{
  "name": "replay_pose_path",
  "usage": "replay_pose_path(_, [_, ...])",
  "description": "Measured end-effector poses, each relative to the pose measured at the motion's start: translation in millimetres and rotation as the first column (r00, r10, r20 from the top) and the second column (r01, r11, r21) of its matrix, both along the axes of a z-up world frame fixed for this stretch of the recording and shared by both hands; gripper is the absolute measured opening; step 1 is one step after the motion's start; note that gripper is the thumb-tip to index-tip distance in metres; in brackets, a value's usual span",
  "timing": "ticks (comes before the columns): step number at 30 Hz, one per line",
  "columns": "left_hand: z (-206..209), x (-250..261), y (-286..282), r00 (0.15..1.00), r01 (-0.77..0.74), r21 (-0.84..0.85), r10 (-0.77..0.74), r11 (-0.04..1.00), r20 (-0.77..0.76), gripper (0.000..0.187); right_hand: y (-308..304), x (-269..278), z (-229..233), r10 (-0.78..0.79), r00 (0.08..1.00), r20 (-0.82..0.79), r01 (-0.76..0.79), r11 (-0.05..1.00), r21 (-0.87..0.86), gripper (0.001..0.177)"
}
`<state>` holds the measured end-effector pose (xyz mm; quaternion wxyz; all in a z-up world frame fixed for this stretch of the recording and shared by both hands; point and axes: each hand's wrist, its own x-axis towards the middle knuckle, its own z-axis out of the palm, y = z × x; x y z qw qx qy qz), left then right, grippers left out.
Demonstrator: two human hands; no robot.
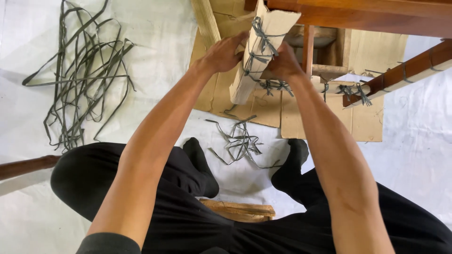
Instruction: Wrapping the legs of a wooden chair with cardboard protection and securing them with plastic ties.
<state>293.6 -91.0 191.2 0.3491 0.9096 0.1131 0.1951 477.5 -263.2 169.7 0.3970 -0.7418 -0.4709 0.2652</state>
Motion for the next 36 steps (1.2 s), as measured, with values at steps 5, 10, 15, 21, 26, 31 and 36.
replay_pose_path(5, [3.3,-23.9,-15.4,0.967,-0.078,-0.1,0.051,0.992,-0.251,0.013,-11.5,-21.6,-12.5,-0.011,0.984,0.176,-0.003,0.997,0.077,0.01])
replay_pose_path(10, [-27.8,-73.0,-35.2,0.966,-0.25,-0.149,0.237,0.957,-0.101,0.015,-63.6,-76.3,12.2,-0.147,0.899,0.413,0.138,0.989,0.051,0.011])
replay_pose_path(15, [-13.5,-95.0,-71.2,0.945,-0.326,-0.237,0.318,0.915,-0.076,0.023,-90.7,-118.5,6.1,-0.27,0.905,0.329,0.26,0.963,0.075,0.008])
replay_pose_path(21, [8.3,-100.2,-95.2,0.911,-0.41,-0.285,0.403,0.866,-0.087,0.025,-94.5,-163.6,30.8,-0.232,0.972,0.018,0.221,0.943,0.249,0.02])
replay_pose_path(26, [17.9,-106.0,-113.5,0.932,-0.339,-0.269,0.36,0.902,0.033,0.025,-87.8,-169.2,15.9,-0.198,0.98,0.023,0.182,0.934,0.306,0.028])
replay_pose_path(31, [2.0,-118.1,-120.4,0.921,-0.384,-0.197,0.388,0.902,-0.015,0.02,-80.6,-177.9,43.7,-0.334,0.915,0.225,0.238,0.899,0.367,0.011])
replay_pose_path(36, [-12.3,-127.8,-126.4,0.868,-0.491,-0.354,0.483,0.796,-0.118,0.017,-74.8,-172.0,29.9,-0.311,0.939,0.144,0.226,0.879,0.42,0.007])
